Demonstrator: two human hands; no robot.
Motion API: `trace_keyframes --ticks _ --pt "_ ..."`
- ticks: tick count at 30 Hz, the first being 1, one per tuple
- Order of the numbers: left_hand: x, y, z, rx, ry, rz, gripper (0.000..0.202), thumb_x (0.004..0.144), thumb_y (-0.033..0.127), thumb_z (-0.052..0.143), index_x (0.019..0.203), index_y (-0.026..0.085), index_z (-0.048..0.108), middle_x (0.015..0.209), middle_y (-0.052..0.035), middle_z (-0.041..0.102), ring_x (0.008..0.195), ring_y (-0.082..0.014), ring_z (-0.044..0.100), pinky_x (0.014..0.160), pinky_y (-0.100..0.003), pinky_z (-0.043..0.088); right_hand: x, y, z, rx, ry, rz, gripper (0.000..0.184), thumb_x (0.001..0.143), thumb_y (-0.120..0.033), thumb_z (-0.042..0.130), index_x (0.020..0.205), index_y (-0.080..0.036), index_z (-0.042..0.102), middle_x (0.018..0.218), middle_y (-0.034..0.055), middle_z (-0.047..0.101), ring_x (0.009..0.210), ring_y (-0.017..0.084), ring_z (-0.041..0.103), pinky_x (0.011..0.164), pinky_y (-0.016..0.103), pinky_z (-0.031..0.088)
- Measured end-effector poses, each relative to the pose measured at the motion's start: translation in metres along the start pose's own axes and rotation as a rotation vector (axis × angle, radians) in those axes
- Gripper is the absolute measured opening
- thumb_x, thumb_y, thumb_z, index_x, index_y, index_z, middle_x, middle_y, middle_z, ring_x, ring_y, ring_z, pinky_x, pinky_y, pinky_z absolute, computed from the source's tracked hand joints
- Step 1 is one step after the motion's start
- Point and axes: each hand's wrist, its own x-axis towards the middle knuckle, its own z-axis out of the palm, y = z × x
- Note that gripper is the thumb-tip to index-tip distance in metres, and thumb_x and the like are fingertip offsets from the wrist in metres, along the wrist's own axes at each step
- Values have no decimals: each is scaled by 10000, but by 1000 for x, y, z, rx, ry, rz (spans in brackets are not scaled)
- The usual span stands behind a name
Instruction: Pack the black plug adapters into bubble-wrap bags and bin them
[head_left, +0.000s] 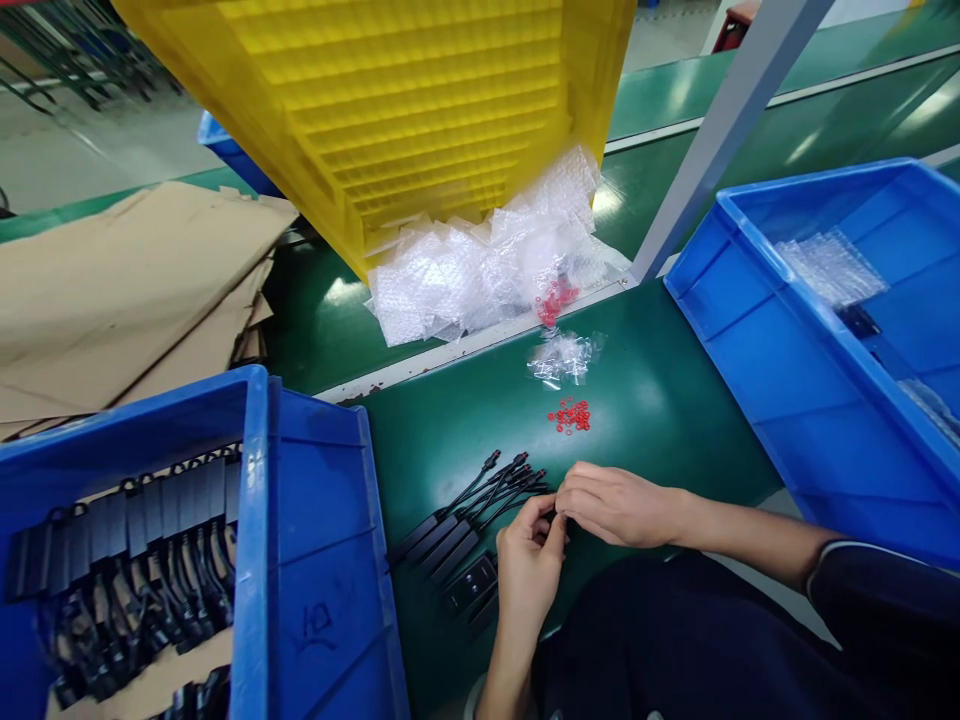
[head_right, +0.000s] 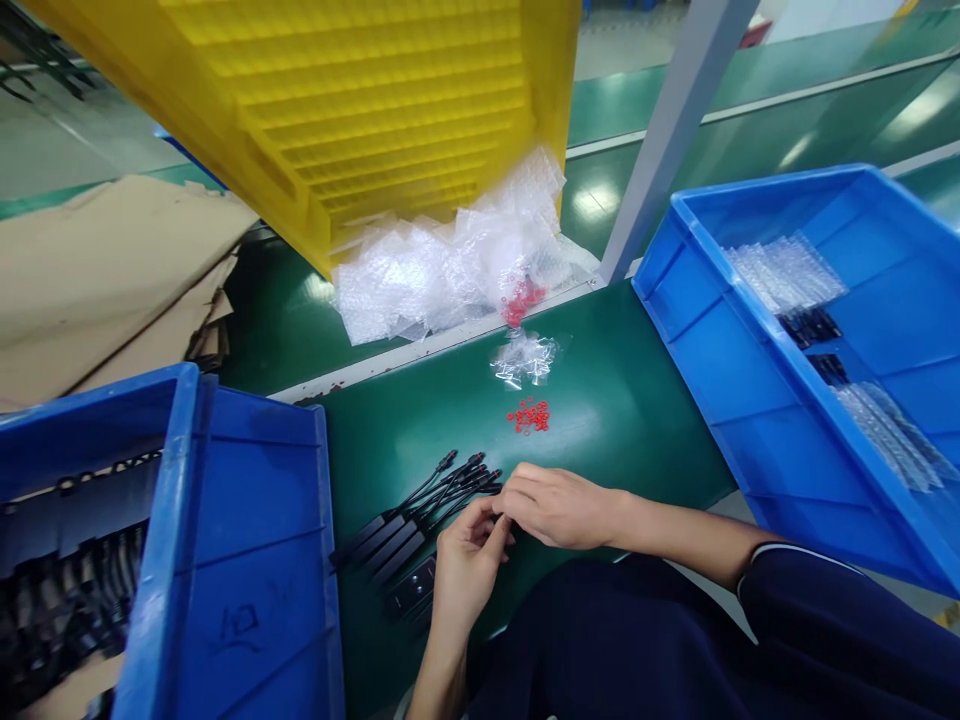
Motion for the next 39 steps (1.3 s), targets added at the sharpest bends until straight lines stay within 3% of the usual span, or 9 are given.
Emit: trace_keyframes --ticks 3,7,10,14,21,26,32,36,39 --pt "-6 1 -1 139 21 92 217 854 314 568 1006 182 649 821 -63 701 670 -172 657 493 -225 513 -3 5 -8 24 54 116 146 984 -186 402 998 -138 539 880 90 615 807 191 506 717 312 470" --pt "-28 3 -17 313 167 244 331 856 296 600 1173 205 585 1172 -132 643 900 -212 672 495 -222 527 -12 14 -22 19 110 246 125 986 -211 428 969 -167 543 893 81 621 836 190 541 750 326 473" --pt "-54 -4 -39 469 267 375 164 864 274 601 1012 216 638 1051 -98 673 859 -201 661 540 -235 528 -20 18 -26 20 91 286 148 989 -212 421 937 -178 555 877 70 628 819 184 553 736 324 468" --pt "-87 -32 -64 708 333 389 134 858 316 615 935 215 658 917 -70 671 829 -207 649 653 -281 545 -25 18 -22 64 39 282 178 994 -225 407 938 -174 568 873 72 630 799 177 555 700 314 465" --pt "-106 -74 -66 892 433 317 250 900 371 535 1015 192 666 930 -92 669 843 -228 659 661 -307 561 -18 5 -12 130 -38 187 194 1000 -228 399 937 -170 573 858 66 624 785 173 544 706 308 457" --pt "-108 -67 -59 747 461 249 312 917 414 476 1002 211 698 915 -92 682 853 -239 665 698 -342 562 -11 -9 0 131 -90 110 203 995 -227 405 949 -161 592 867 79 636 807 184 544 707 310 474" --pt "-112 -21 -53 215 407 163 225 839 385 617 880 180 702 888 -83 697 802 -218 679 713 -298 569 -4 -29 16 224 -114 25 268 979 -288 465 1164 -130 577 1098 128 644 1008 228 555 883 380 474" --pt "-92 1 -39 -235 566 151 238 779 378 701 879 164 671 724 -14 660 528 -122 608 519 -221 531 3 -41 14 419 -130 79 239 993 -263 434 984 -165 652 852 54 679 793 170 607 719 277 486" --pt "-68 10 -29 -555 651 202 286 734 367 758 921 178 653 685 21 643 482 -73 565 505 -175 503 9 -47 12 492 22 157 283 997 -229 413 855 -181 653 730 16 657 666 131 601 631 232 464"
